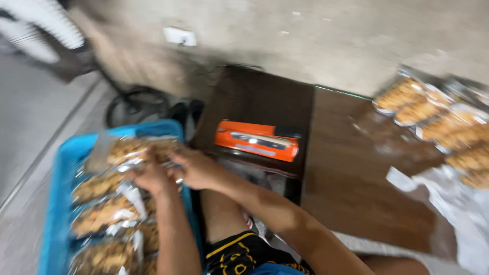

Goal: The person seals multiple small transparent snack bags using an orange handheld heat sealer. After sealing, the bags are placed into a blue basket. Towards the end, the person gathers the sealed bags and places them into a larger white plastic bag.

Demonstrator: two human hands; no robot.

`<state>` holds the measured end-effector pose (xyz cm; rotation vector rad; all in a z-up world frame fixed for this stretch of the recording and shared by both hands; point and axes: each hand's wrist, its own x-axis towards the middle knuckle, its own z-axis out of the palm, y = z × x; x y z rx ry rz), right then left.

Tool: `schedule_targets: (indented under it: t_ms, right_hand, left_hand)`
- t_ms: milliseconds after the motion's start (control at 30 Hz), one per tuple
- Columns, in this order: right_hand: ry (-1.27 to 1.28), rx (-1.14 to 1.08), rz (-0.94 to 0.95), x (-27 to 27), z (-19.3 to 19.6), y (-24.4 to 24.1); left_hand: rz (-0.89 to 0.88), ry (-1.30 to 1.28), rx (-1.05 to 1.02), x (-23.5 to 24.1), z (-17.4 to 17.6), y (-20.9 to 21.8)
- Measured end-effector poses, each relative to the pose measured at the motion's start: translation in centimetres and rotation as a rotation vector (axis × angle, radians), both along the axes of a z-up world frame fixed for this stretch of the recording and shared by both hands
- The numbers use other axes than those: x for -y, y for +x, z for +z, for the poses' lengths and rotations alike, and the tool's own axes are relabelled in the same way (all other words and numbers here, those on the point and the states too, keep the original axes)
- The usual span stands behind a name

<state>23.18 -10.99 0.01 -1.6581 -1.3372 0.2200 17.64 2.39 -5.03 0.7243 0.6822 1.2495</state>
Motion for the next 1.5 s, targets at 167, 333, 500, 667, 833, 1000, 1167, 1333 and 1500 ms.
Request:
schedule_targets:
  t_ms: [167,333,500,667,833,1000,1167,1333,1500]
  right_hand:
    - [-0.189,0.078,-0.107,-0.6,-1.5,-1.9]
    - [-0.27,-0.044,-0.101,3.2,1.4,-1.4]
    - [0.012,-0.107,-0.142,13.6,4.3,3.6]
    - [0.072,-0.007,-0.779,29.3,8.4,12.5]
    - [-0.253,0.434,-1.276,45.0,9.1,19.7]
    - [-0.691,0.603,-1.534,56.0,7.6,26.1]
    - [-1.149,0.656,-1.55,63.1,4.7,30.6]
    - [-1.081,0.951,-1.42,63.6,4.8,26.7]
    - [-0.884,0.657,-1.049,57.4,12.3,16.8]
  left_hand:
    - [0.026,0.187,-0.331,-2.1,-4.5,-0.5]
    - [-0.074,-0.161,-0.236,-0.6,1.8,-2.0]
    - [0.033,-0.152,-0.508,3.5,7.5,-3.5]
    - [-0.054,0.177,-0.437,9.5,8.5,-2.1]
    - [-0.427,0.203,-0.122,22.5,9.6,3.5]
    - [-0.793,0.154,-0.278,32.0,11.4,9.1]
    - [-0.944,0.23,-0.31,37.1,9.0,11.5]
    - [-1.091,0.343,-0.243,38.8,7.5,11.4]
    - [-1.164,0.92,-0.36,36.1,10.8,10.4]
